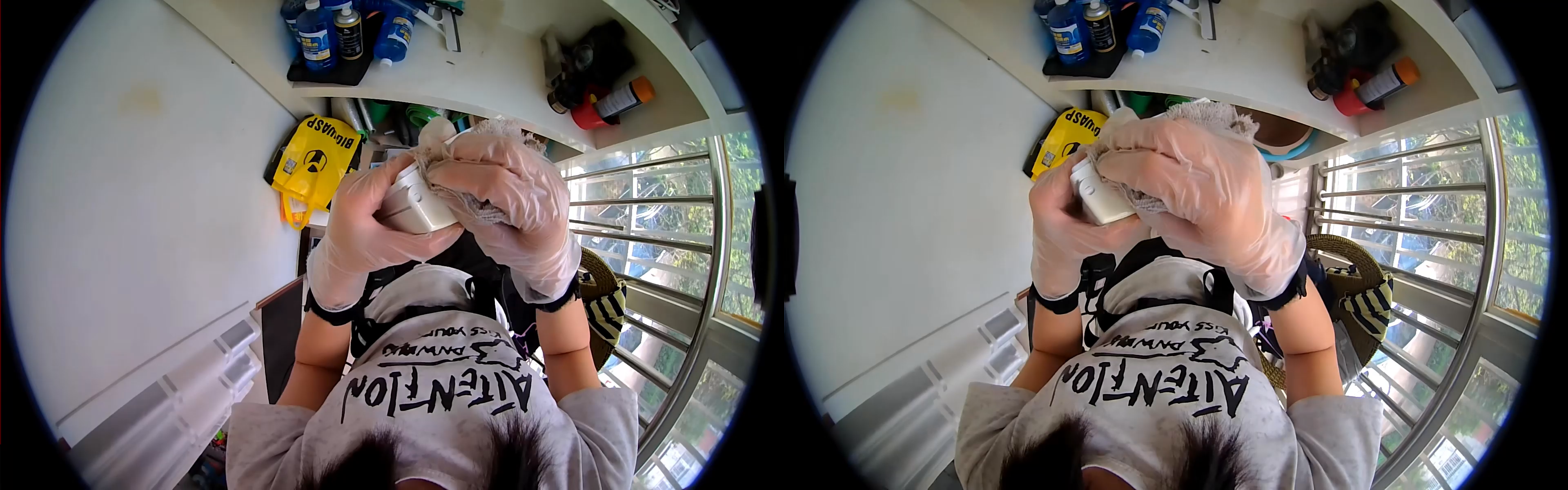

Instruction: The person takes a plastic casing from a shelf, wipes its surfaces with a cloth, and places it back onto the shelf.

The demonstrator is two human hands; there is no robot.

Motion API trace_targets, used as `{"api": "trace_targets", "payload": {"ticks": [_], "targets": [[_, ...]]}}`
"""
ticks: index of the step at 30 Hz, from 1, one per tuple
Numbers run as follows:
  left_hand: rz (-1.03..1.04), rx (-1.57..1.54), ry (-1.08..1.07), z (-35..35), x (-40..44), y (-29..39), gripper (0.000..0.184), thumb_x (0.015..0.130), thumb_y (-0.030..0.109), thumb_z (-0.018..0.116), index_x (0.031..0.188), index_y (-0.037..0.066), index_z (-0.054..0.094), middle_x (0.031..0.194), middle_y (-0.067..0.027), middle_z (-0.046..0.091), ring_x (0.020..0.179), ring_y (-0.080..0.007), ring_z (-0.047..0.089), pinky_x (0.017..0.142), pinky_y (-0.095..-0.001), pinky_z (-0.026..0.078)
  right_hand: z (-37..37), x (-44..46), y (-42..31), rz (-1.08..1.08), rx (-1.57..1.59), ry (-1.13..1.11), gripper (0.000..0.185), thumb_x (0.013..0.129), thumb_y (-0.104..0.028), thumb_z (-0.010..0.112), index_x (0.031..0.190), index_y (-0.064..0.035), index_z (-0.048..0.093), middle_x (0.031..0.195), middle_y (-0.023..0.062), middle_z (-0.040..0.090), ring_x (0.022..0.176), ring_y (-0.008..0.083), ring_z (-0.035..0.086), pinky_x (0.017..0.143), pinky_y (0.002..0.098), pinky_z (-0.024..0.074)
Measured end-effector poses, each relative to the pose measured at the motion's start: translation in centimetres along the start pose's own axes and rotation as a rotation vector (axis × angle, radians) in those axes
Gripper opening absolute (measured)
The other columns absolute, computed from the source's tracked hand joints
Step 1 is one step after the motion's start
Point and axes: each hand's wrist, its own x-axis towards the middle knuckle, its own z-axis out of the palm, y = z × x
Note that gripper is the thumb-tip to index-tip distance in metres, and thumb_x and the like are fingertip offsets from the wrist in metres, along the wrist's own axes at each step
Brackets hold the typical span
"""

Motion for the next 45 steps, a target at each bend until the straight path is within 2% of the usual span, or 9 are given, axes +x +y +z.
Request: {"api": "trace_targets", "payload": {"ticks": [12, 18, 21, 29, 31, 36, 41, 43, 45], "targets": [[-0.091, -0.240, -0.064, -0.5, -0.6, -0.4, 0.056, 0.049, 0.019, 0.076, 0.095, -0.005, 0.055, 0.074, -0.0066, 0.061, 0.063, -0.0099, 0.057, 0.060, -0.0211, 0.045, -2.2, 0.7, -0.7, -0.047, -0.081, -0.262, 0.030, 0.057, -0.006, 0.067, 0.085, -0.0123, 0.059, 0.085, 0.0038, 0.058, 0.070, 0.0230, 0.057, 0.058, 0.0310, 0.0451], [-0.172, -0.321, -0.188, -1.4, -0.4, -1.2, 0.062, 0.056, 0.019, 0.070, 0.107, -0.010, 0.049, 0.099, -0.0143, 0.058, 0.090, -0.0163, 0.056, 0.081, -0.0274, 0.042, -2.0, -0.7, 0.6, 0.038, 0.008, -0.144, 0.031, 0.057, -0.006, 0.064, 0.086, -0.0107, 0.056, 0.087, 0.0032, 0.055, 0.069, 0.0207, 0.056, 0.056, 0.0285, 0.0456], [-0.221, -0.384, -0.107, -0.6, 0.0, 0.0, 0.058, 0.048, 0.020, 0.076, 0.097, -0.004, 0.056, 0.076, -0.0058, 0.060, 0.064, -0.0096, 0.056, 0.061, -0.0209, 0.044, -1.5, -0.1, -0.4, 0.071, -0.025, -0.047, 0.028, 0.058, -0.005, 0.064, 0.085, -0.0097, 0.057, 0.085, 0.0038, 0.056, 0.068, 0.0207, 0.057, 0.056, 0.0280, 0.0458], [-0.029, -0.094, -0.077, -1.1, -0.4, 0.3, 0.063, 0.046, 0.020, 0.077, 0.099, -0.006, 0.054, 0.074, -0.0069, 0.060, 0.064, -0.0107, 0.056, 0.062, -0.0210, 0.044, -2.2, 0.2, -1.4, 0.025, -0.059, -0.193, 0.021, 0.062, -0.003, 0.065, 0.081, -0.0095, 0.059, 0.081, 0.0069, 0.057, 0.072, 0.0226, 0.058, 0.061, 0.0311, 0.0460], [-0.295, -0.498, 0.016, -1.3, -0.4, 0.5, 0.061, 0.049, 0.020, 0.075, 0.099, -0.006, 0.054, 0.075, -0.0068, 0.060, 0.066, -0.0104, 0.057, 0.062, -0.0208, 0.043, -2.3, -1.0, 0.6, -0.019, 0.032, -0.089, 0.020, 0.064, 0.002, 0.062, 0.081, -0.0077, 0.058, 0.080, 0.0081, 0.057, 0.074, 0.0213, 0.057, 0.063, 0.0308, 0.0452], [-0.046, 0.163, -0.024, -0.4, -0.4, -2.2, 0.060, 0.055, 0.026, 0.075, 0.107, 0.004, 0.054, 0.074, -0.0101, 0.060, 0.059, -0.0196, 0.059, 0.056, -0.0255, 0.046, -1.2, -1.2, 1.8, 0.182, -0.146, 0.129, 0.024, 0.063, 0.002, 0.060, 0.084, -0.0087, 0.056, 0.084, 0.0071, 0.055, 0.072, 0.0208, 0.056, 0.060, 0.0254, 0.0446], [-0.086, 0.148, 0.002, 0.3, -0.4, -2.3, 0.063, 0.055, 0.022, 0.076, 0.110, 0.004, 0.051, 0.077, -0.0082, 0.060, 0.064, -0.0164, 0.059, 0.061, -0.0242, 0.046, 2.6, -2.1, 0.8, 0.222, 0.096, 0.092, 0.016, 0.069, 0.002, 0.058, 0.083, -0.0054, 0.055, 0.083, 0.0092, 0.055, 0.073, 0.0234, 0.056, 0.063, 0.0273, 0.0445], [-0.397, -0.369, 0.069, 0.2, -0.9, -2.5, 0.063, 0.056, 0.018, 0.075, 0.110, 0.000, 0.049, 0.085, -0.0076, 0.060, 0.073, -0.0113, 0.057, 0.067, -0.0228, 0.045, 3.4, -3.0, 2.9, 0.294, 0.146, 0.218, 0.014, 0.073, 0.000, 0.055, 0.086, -0.0045, 0.054, 0.083, 0.0105, 0.055, 0.072, 0.0257, 0.055, 0.065, 0.0283, 0.0447], [-0.474, -0.366, -0.007, -0.7, -1.3, -1.8, 0.063, 0.058, 0.017, 0.074, 0.111, -0.004, 0.047, 0.097, -0.0077, 0.057, 0.086, -0.0100, 0.053, 0.075, -0.0237, 0.043, 3.9, -5.5, 6.1, 0.829, 0.438, 0.299, 0.007, 0.080, -0.005, 0.053, 0.087, -0.0031, 0.053, 0.079, 0.0021, 0.054, 0.071, 0.0109, 0.050, 0.063, 0.0224, 0.0411]]}}
